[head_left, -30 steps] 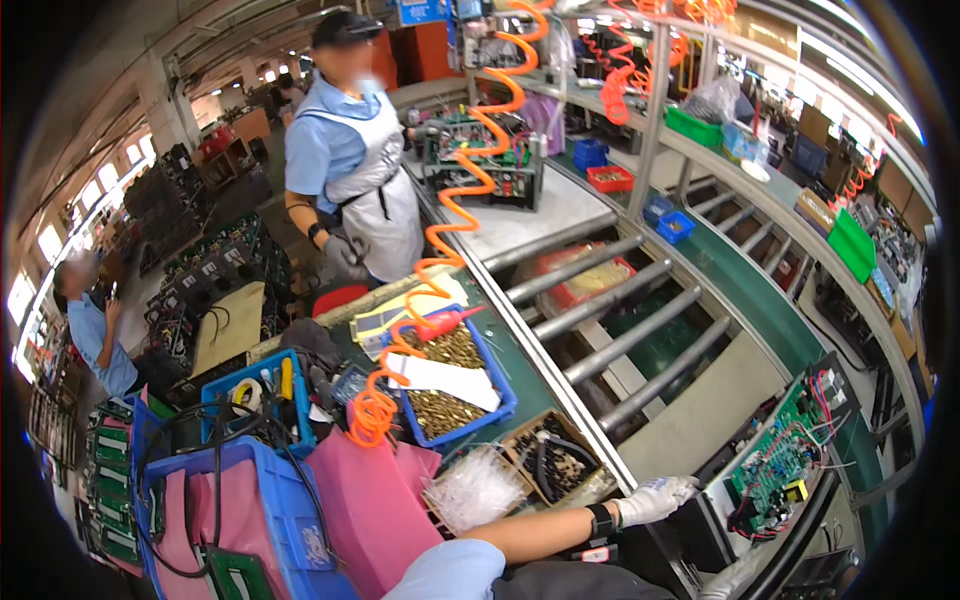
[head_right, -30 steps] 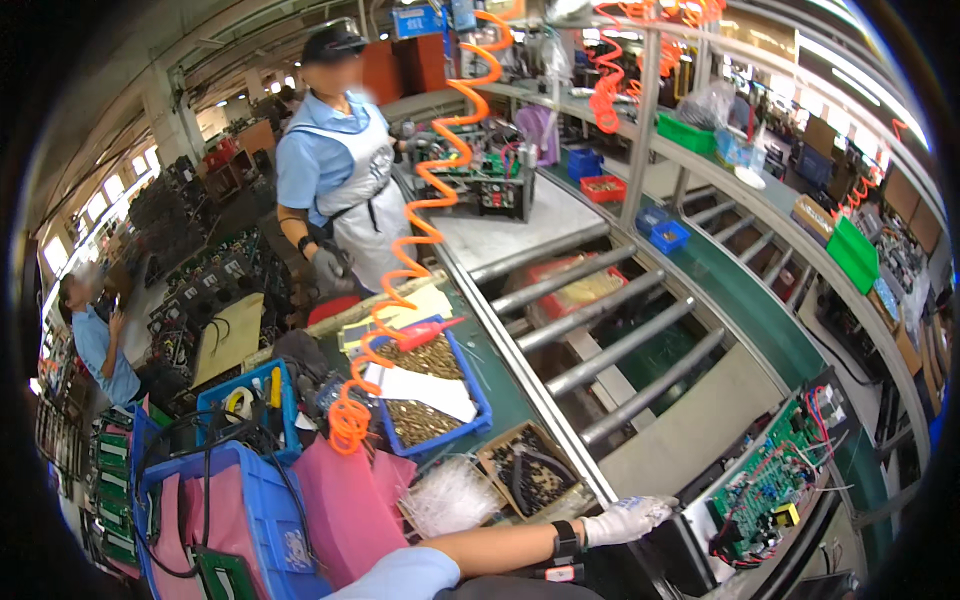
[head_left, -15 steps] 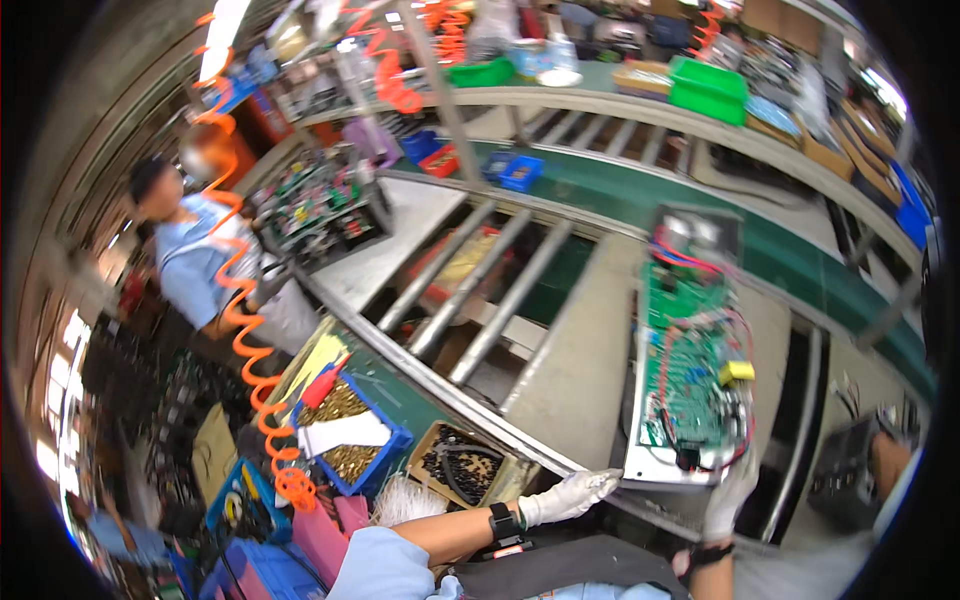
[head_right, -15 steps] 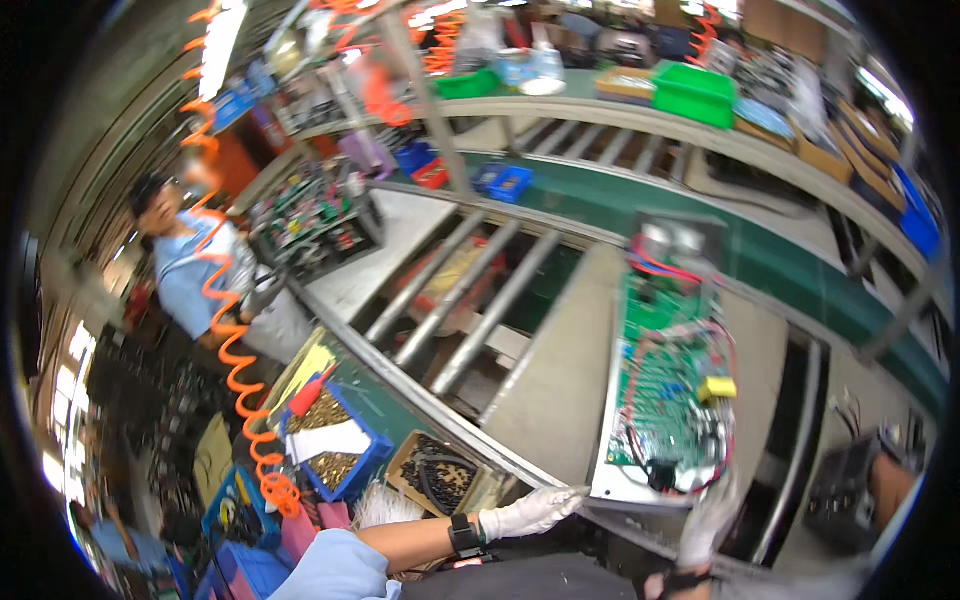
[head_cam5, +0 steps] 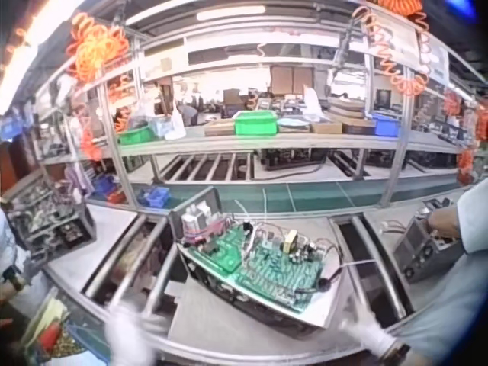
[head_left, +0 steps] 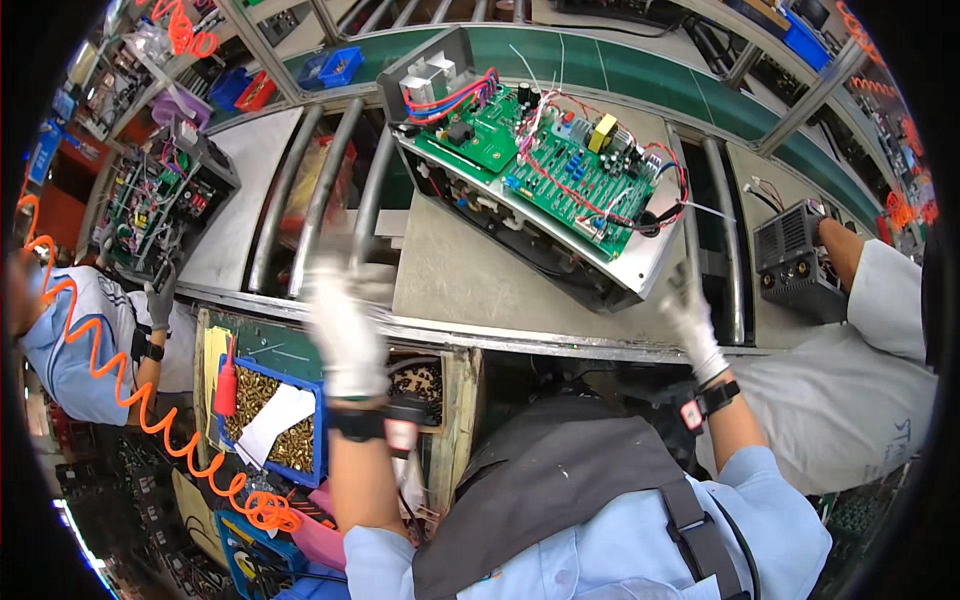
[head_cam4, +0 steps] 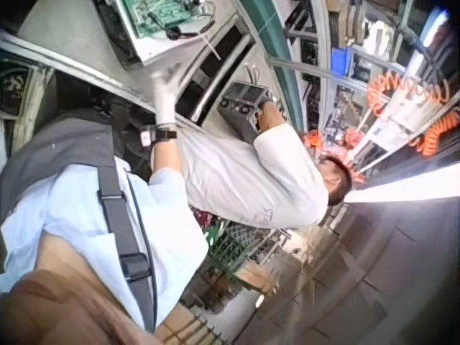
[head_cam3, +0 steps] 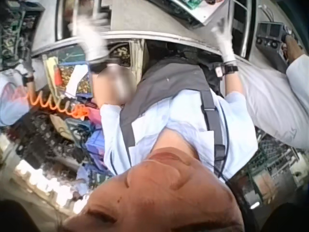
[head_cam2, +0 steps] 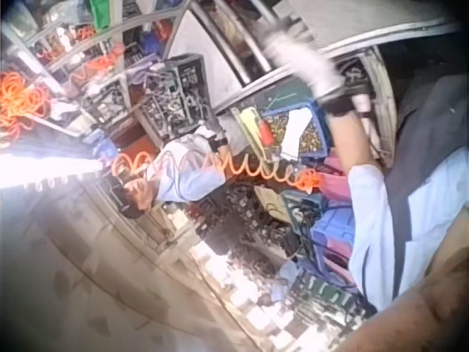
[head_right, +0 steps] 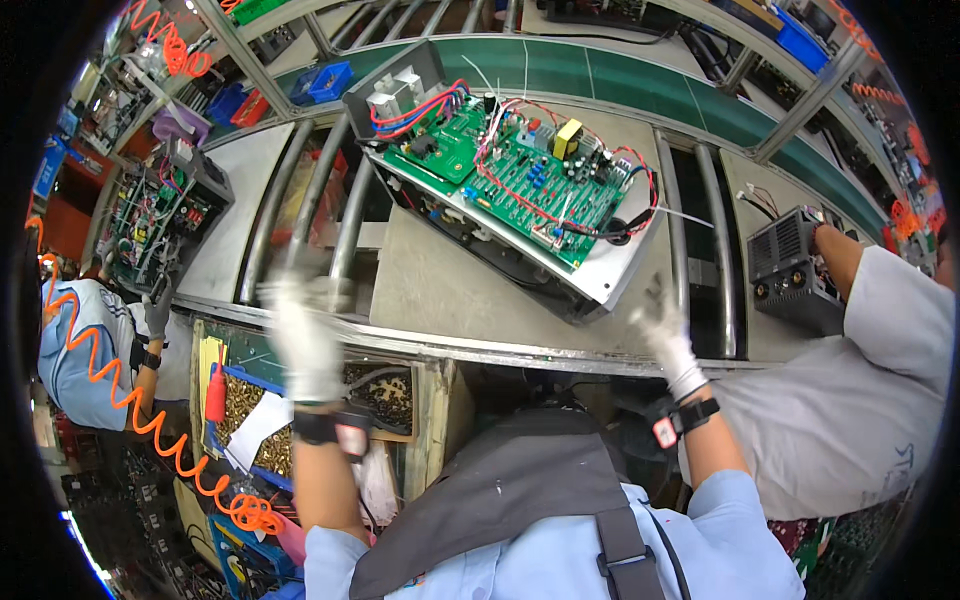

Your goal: The recorder connects wires and components inside a power inverter casing on an assembly line.

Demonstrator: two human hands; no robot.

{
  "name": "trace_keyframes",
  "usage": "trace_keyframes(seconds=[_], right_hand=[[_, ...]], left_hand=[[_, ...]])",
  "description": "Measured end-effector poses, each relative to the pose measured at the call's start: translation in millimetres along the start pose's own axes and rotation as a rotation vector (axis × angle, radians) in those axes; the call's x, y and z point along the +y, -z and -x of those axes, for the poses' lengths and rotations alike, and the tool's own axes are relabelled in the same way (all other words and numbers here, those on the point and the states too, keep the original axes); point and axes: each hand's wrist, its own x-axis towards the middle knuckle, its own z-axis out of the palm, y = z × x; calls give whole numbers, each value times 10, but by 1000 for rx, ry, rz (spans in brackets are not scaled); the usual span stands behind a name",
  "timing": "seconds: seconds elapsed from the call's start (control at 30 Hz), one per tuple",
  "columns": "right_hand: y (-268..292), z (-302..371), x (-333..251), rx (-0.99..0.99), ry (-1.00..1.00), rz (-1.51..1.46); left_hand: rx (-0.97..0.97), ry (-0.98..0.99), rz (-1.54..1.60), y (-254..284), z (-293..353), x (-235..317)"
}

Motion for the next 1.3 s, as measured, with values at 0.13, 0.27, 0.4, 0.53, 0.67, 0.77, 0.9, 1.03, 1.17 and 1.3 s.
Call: trace_keyframes(seconds=[0.13, 0.27, 0.4, 0.53, 0.67, 0.77, 0.9, 1.03, 1.17, 1.3], right_hand=[[-672, 292, -514, -138, -145, 48], [-1159, -54, -437, 195, -47, -248], [-1123, -29, -187, 281, 14, -16], [-1065, -125, -186, 136, -269, -311], [-959, -459, 80, 65, -233, -367], [-930, -599, 157, 59, -231, -423], [-806, -962, 896, 39, 169, 18], [-445, -1356, 863, -76, -266, -449], [-263, -1768, 1142, -64, -96, -183], [-137, -1931, 1295, -51, 187, 181]], left_hand=[[-126, -450, 3, 394, -455, 629], [-314, -151, -135, 166, -787, 67], [-299, -332, -513, 26, -1058, -559], [-353, -264, -565, -407, -1355, -452], [-206, -593, -823, -634, -1950, -601], [-244, -414, -809, -690, -2159, -630], [-318, -481, -862, -606, -2017, -544], [-195, -570, -1005, -235, -1500, -689], [-290, -1, -320, -170, -882, -581], [-253, -246, -648, -154, -690, -828]])
